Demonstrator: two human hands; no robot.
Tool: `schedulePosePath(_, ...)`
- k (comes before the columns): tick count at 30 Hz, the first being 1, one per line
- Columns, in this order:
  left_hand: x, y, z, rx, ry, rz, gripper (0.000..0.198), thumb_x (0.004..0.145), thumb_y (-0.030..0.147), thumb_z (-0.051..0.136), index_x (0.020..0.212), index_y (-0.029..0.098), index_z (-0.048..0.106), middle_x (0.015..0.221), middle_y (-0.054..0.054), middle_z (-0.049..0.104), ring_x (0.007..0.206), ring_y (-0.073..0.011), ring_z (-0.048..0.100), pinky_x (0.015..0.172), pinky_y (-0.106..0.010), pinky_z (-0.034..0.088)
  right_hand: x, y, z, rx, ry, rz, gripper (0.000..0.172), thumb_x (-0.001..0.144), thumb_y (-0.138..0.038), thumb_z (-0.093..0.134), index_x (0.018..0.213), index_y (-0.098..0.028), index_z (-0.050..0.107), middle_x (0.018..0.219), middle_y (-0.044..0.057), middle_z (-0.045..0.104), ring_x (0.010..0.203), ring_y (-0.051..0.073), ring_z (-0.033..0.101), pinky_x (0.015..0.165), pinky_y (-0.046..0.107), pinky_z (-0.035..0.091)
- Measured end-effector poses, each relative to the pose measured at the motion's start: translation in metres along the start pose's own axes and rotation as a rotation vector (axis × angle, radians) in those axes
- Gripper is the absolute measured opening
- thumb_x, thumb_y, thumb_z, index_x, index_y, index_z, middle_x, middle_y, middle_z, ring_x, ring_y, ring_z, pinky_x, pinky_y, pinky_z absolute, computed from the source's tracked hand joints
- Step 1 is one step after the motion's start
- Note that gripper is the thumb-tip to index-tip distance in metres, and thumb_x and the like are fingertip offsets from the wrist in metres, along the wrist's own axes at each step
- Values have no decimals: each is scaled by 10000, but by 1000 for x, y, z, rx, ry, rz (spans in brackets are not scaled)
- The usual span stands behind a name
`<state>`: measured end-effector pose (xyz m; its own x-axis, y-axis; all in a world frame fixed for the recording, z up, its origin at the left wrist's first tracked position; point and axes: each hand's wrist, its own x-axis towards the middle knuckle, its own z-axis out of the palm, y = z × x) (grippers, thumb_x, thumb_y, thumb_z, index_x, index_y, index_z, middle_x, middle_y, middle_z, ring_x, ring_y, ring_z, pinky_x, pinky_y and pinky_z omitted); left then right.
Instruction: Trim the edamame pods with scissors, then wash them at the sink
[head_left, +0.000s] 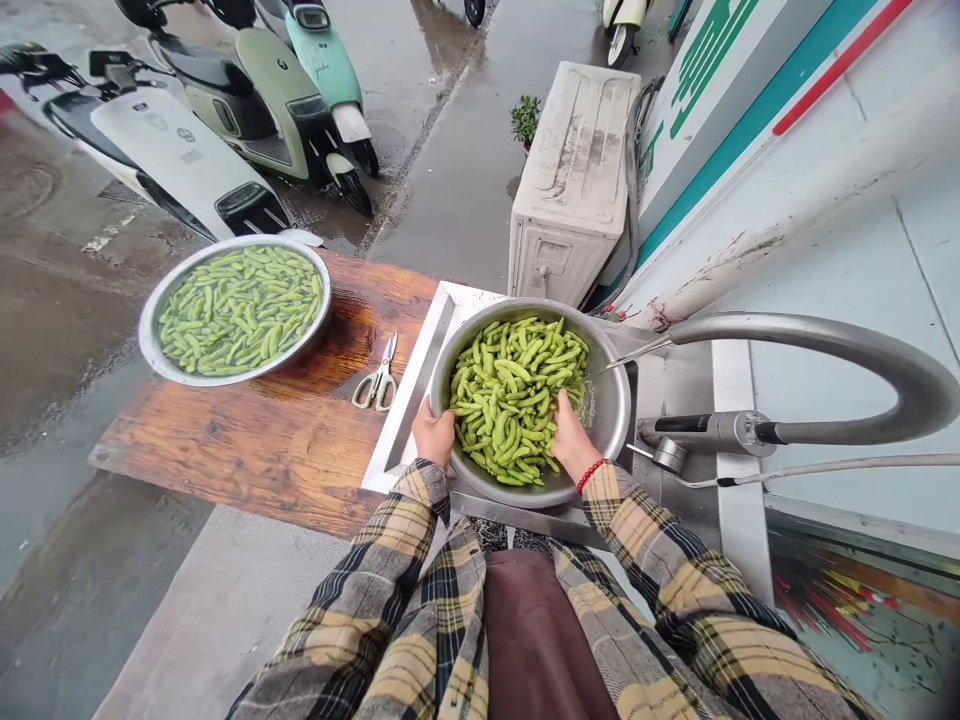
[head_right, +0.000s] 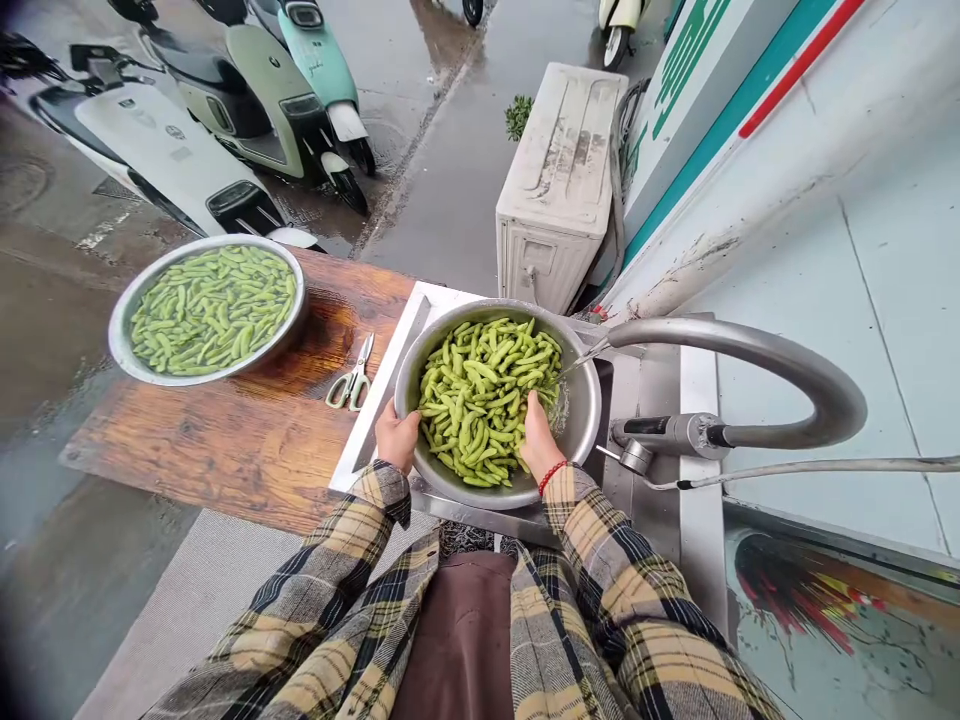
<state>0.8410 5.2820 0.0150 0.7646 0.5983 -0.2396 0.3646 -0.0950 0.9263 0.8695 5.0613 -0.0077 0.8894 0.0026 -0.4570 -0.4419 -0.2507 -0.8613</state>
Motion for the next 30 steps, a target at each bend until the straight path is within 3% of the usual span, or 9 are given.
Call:
schedulePosePath(3, -1, 4, 1, -65, -11, -41, 479, 590, 214, 604, 1058, 141, 672, 856, -39, 701, 807, -196, 634, 757, -308, 520, 10, -39, -21, 406, -31, 136, 712, 911, -710, 204, 1301, -210, 526, 1134, 133, 696, 1032, 272, 668, 891, 507, 545)
schedulePosePath(5, -4, 6, 3, -131, -3, -124, 501, 560, 201, 610, 1053, 132, 665, 811, -34, 693, 762, -191, 634, 719, -312, 529, 7, -61, -39, 444, -24, 97, 612, 922, -655, 310, 1317, -231, 508, 1222, 118, 656, 1121, 269, 628, 937, 509, 522)
schedulePosePath(9, -13, 7, 8, -267, -9, -305, 528, 527, 187, 639, 1052, 128, 648, 722, -22, 669, 699, -197, 640, 691, -347, 545, -22, -70, -43, -72, 31, -157, 585, 938, -533, 408, 1477, -320, 327, 1544, 74, 353, 1394, 295, 366, 1061, 538, 416)
schedulePosePath(13, -19, 2, 11, -299, -35, -392, 535, 535, 192, 693, 1066, 141, 638, 731, -35, 677, 703, -208, 653, 714, -380, 556, -51, -42, -12, -705, -177, -436, 755, 842, -474, 616, 1506, -356, 277, 1633, 37, 75, 1468, 382, 102, 1096, 627, 320)
schedulePosePath(17, -18, -6, 11, -264, -29, -397, 519, 537, 177, 723, 1049, 148, 640, 701, -19, 657, 663, -189, 640, 686, -362, 559, -35, -16, -26, -899, -242, -530, 895, 701, -331, 791, 1473, -362, 340, 1576, 68, 227, 1384, 377, 286, 1013, 567, 445)
schedulePosePath(20, -15, -9, 12, -247, -6, -374, 503, 525, 141, 720, 1022, 151, 643, 678, 2, 638, 615, -162, 614, 652, -332, 555, -9, -13, -67, -908, -154, -485, 677, 784, -199, 689, 1410, -300, 451, 1466, 91, 392, 1283, 326, 436, 999, 510, 471)
schedulePosePath(23, -16, -11, 9, -251, -27, -366, 476, 544, 142, 726, 1011, 154, 640, 690, -4, 646, 621, -158, 618, 632, -308, 550, 1, -22, -89, -826, 44, -420, 544, 869, -201, 566, 1404, -191, 462, 1387, 155, 459, 1282, 312, 457, 1063, 489, 414)
schedulePosePath(26, -25, -16, 2, -205, -108, -423, 428, 597, 189, 736, 1009, 158, 627, 684, -14, 650, 623, -166, 631, 587, -290, 542, -17, -31, -69, -797, 128, -467, 592, 919, -262, 499, 1485, -201, 337, 1517, 169, 304, 1401, 321, 310, 1110, 501, 346)
schedulePosePath(30, -42, -25, -4, -111, -208, -492, 453, 623, 225, 727, 1055, 170, 601, 709, -27, 670, 589, -181, 635, 539, -307, 531, -51, -36, -10, -989, -148, -605, 756, 864, -426, 610, 1513, -381, 226, 1629, 43, 79, 1439, 377, 163, 1076, 635, 292)
